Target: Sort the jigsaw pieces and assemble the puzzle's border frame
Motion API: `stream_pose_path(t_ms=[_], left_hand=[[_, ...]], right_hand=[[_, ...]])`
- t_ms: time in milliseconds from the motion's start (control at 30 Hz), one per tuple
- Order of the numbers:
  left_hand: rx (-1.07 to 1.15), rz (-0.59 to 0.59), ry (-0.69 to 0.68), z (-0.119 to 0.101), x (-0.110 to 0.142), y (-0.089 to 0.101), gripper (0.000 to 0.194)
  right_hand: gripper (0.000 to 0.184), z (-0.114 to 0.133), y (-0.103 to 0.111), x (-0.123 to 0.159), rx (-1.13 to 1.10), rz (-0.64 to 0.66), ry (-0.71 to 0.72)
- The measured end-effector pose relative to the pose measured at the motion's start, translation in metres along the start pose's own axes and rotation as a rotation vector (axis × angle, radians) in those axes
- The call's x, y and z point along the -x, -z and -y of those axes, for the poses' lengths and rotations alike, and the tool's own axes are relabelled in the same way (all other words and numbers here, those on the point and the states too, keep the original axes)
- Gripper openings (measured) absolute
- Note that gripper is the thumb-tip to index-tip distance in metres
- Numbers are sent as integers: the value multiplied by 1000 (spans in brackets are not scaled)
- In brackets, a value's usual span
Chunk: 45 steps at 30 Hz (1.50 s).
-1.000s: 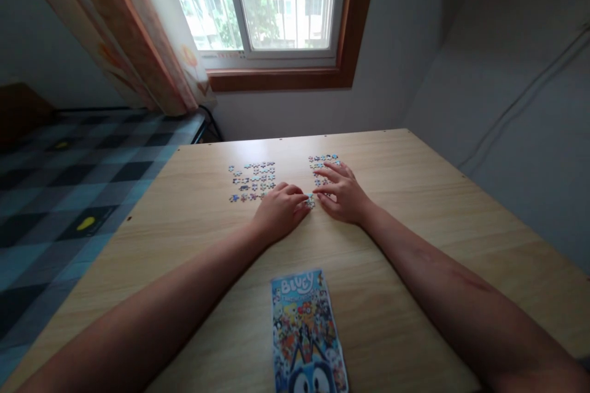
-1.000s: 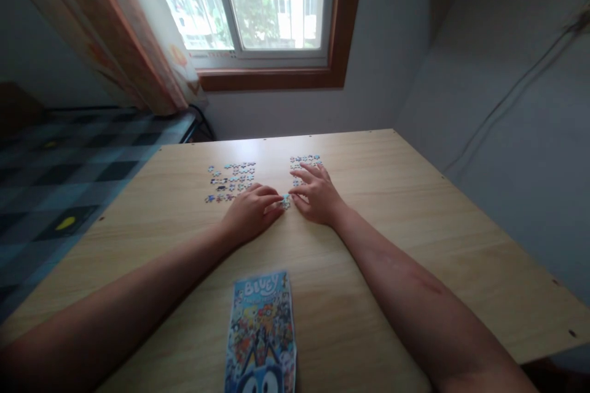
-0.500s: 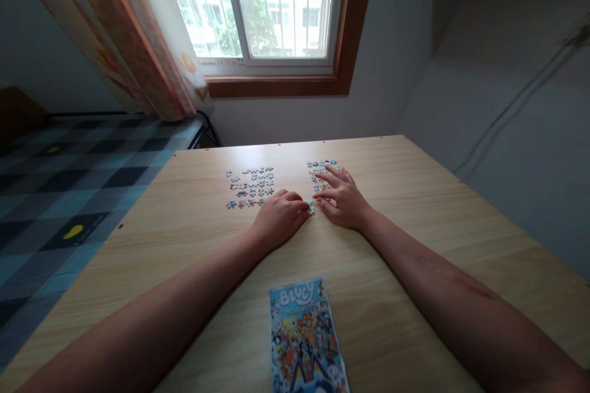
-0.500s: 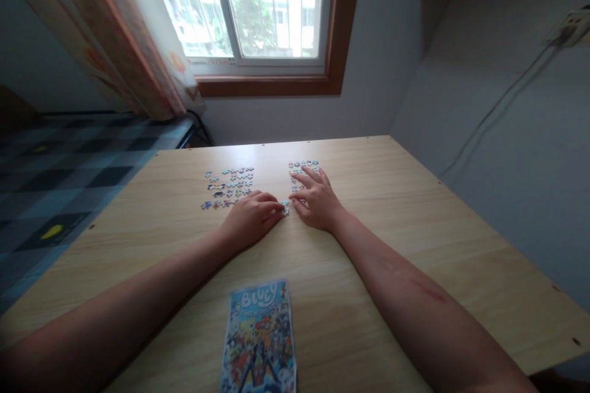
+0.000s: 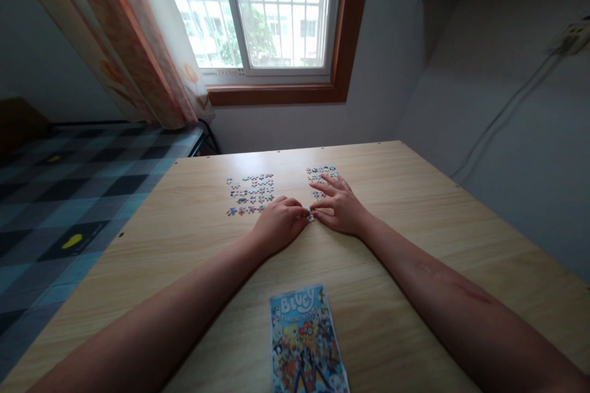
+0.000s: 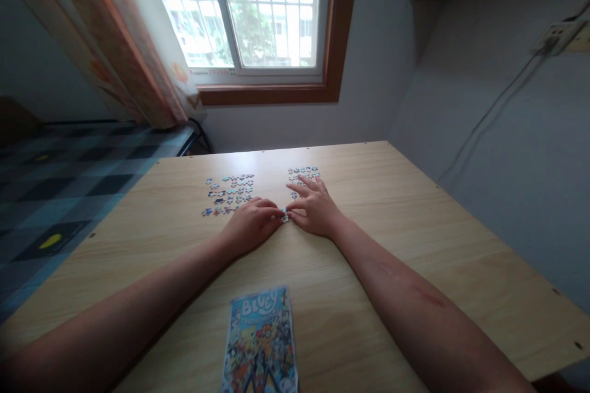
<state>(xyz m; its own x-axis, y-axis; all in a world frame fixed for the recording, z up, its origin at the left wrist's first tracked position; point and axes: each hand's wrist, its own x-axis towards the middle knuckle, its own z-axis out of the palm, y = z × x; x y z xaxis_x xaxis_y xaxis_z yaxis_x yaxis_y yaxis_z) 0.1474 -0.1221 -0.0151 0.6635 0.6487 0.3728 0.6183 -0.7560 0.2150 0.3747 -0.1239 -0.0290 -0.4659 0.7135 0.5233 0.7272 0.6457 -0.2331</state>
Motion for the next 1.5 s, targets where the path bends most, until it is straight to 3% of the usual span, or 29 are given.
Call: stream_pose_path(t_ms=[267,533,1500], left_hand=[[15,3,-34,-2,1,4,19],[-135,41,-113,-8,-1,10,24],[-181,33,18,-10,-3,7,20]], right_hand=[[12,0,0,0,18,9,15],[12,1,1,-2,31,12,18],[15,-4,-3,-3,-15,-224,-51]])
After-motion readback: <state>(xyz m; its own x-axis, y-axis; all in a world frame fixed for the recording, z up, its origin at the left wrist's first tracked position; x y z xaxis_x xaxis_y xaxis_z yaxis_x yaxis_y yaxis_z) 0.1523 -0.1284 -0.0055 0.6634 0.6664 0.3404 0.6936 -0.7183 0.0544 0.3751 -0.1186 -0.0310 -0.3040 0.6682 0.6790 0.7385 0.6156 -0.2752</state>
